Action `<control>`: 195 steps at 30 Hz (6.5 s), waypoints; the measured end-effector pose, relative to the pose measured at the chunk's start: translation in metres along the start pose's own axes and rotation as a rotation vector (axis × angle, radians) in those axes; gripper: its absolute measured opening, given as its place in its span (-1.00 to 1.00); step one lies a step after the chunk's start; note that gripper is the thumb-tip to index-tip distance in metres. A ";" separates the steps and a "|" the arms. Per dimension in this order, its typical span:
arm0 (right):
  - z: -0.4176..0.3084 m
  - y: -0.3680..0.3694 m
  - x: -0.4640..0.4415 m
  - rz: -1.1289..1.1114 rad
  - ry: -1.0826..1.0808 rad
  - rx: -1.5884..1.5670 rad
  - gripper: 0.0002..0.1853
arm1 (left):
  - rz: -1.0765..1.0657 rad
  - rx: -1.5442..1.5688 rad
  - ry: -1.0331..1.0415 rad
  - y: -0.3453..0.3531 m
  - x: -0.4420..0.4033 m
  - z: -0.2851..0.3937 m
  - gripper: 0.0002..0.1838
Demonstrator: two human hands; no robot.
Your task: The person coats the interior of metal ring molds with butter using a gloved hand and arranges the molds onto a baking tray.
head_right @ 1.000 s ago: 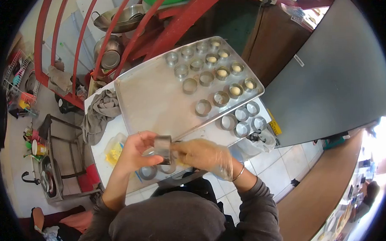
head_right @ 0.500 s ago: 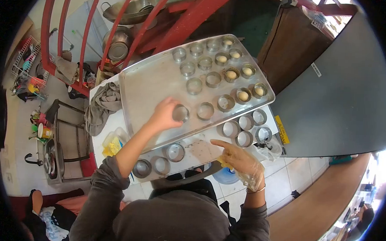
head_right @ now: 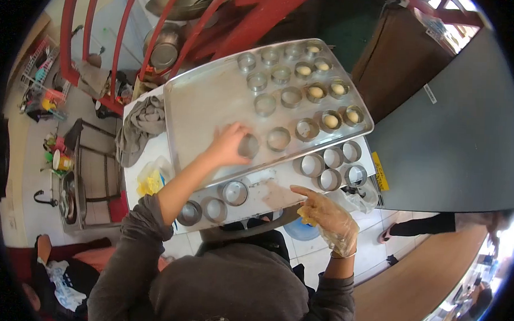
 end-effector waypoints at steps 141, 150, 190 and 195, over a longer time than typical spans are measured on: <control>-0.043 0.357 -0.164 -0.227 -0.279 0.197 -0.79 | 0.272 1.170 -0.047 -0.182 0.306 -0.189 -0.30; -0.050 0.347 -0.174 -0.371 -0.939 1.410 -0.77 | 0.179 1.175 -0.205 -0.169 0.292 -0.195 -0.46; -0.069 0.234 -0.125 -0.405 -0.184 0.720 -0.78 | 0.036 1.279 -0.189 -0.121 0.224 -0.114 -0.38; -0.064 0.259 -0.146 -0.724 -0.674 1.151 -0.75 | 0.258 1.238 -0.224 -0.131 0.243 -0.127 -0.35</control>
Point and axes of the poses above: each hand's wrist, its own x-axis away from the middle knuckle, its own y-axis out of the palm, z = x × y, the point moved 4 cm from there along -x, towards the middle knuckle, and after that the axes turned 14 degrees about -y, right-handed, at the moved point
